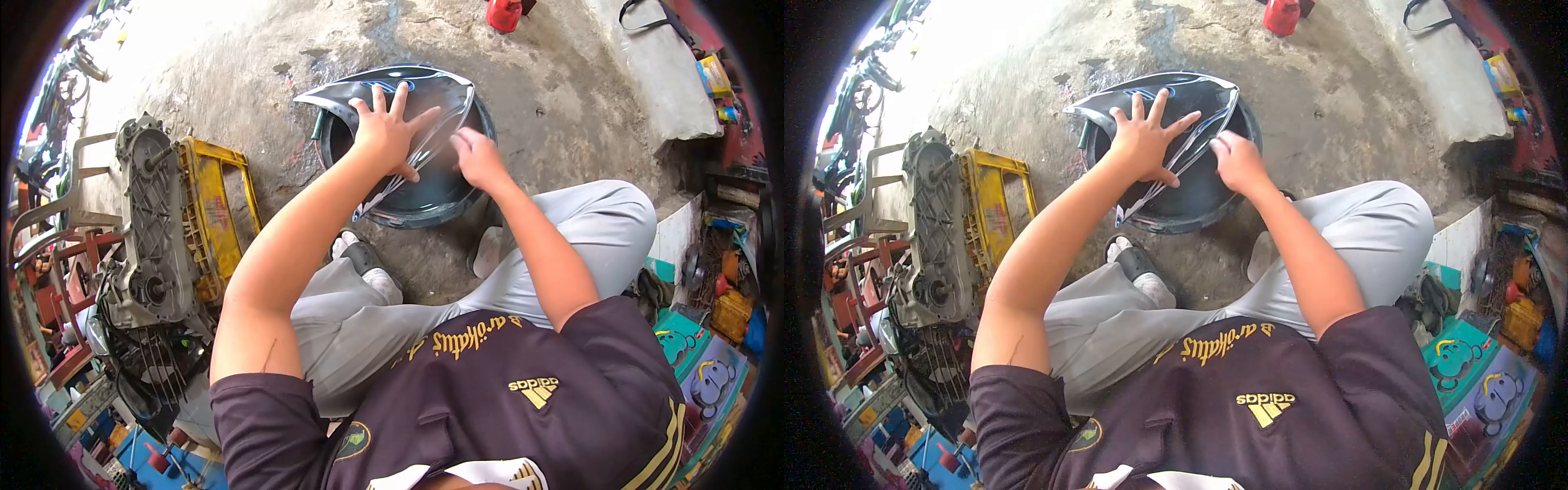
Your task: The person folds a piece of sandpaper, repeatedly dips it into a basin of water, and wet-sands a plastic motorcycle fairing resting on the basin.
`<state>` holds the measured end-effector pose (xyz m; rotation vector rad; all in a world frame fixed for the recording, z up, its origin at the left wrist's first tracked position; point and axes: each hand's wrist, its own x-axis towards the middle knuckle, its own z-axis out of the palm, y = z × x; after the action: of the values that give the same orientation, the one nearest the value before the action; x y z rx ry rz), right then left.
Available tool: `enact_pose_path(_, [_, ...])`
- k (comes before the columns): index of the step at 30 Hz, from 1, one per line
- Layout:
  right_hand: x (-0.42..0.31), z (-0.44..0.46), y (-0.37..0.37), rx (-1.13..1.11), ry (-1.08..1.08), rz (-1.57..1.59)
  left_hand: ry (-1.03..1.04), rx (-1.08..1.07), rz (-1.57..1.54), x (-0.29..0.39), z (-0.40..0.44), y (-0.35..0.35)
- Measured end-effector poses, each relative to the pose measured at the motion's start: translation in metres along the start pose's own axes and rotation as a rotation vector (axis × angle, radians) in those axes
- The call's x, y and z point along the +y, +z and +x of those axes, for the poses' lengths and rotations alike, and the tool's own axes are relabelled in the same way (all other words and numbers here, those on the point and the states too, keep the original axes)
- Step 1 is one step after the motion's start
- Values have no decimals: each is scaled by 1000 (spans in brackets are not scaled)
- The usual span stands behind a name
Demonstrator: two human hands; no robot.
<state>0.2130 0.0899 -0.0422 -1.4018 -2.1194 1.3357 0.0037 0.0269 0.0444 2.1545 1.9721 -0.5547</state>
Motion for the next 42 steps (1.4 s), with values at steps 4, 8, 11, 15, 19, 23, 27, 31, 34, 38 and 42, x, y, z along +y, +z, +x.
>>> enact_pose_path(4, [-6, -4, 1, 101, -80, -17, 2, -3, 1, 2, -4, 3])
enact_pose_path(8, [0, -4, 5, 104, -67, 7, 7, 19, -6, 0, -1, 4])
enact_pose_path(11, [-5, -5, 7, 183, -75, -12, -4, 18, -4, 1, -1, 4])
enact_pose_path(15, [-12, -13, 8, 226, -234, -130, 1, 6, -4, 0, -1, -1])
enact_pose_path(19, [-14, -10, 12, 324, -245, -150, -6, -17, -1, 4, -2, 2])
enact_pose_path(23, [-12, -17, 24, 302, -374, -164, -3, -6, -9, 2, 3, 4])
enact_pose_path(27, [-10, -11, 17, 387, -248, -172, -5, 6, 6, 4, -3, 5])
enact_pose_path(31, [-14, -19, 18, 267, -355, -220, -3, 34, 1, 1, 0, 3])
enact_pose_path(34, [-7, -11, 16, 398, -354, -242, -11, 17, 13, 3, 1, 6])
enact_pose_path(38, [-12, -24, 16, 275, -382, -284, -3, 1, 0, 2, 0, 2])
enact_pose_path(42, [-3, -12, 16, 384, -414, -274, -8, -7, 3, 3, -1, 5])
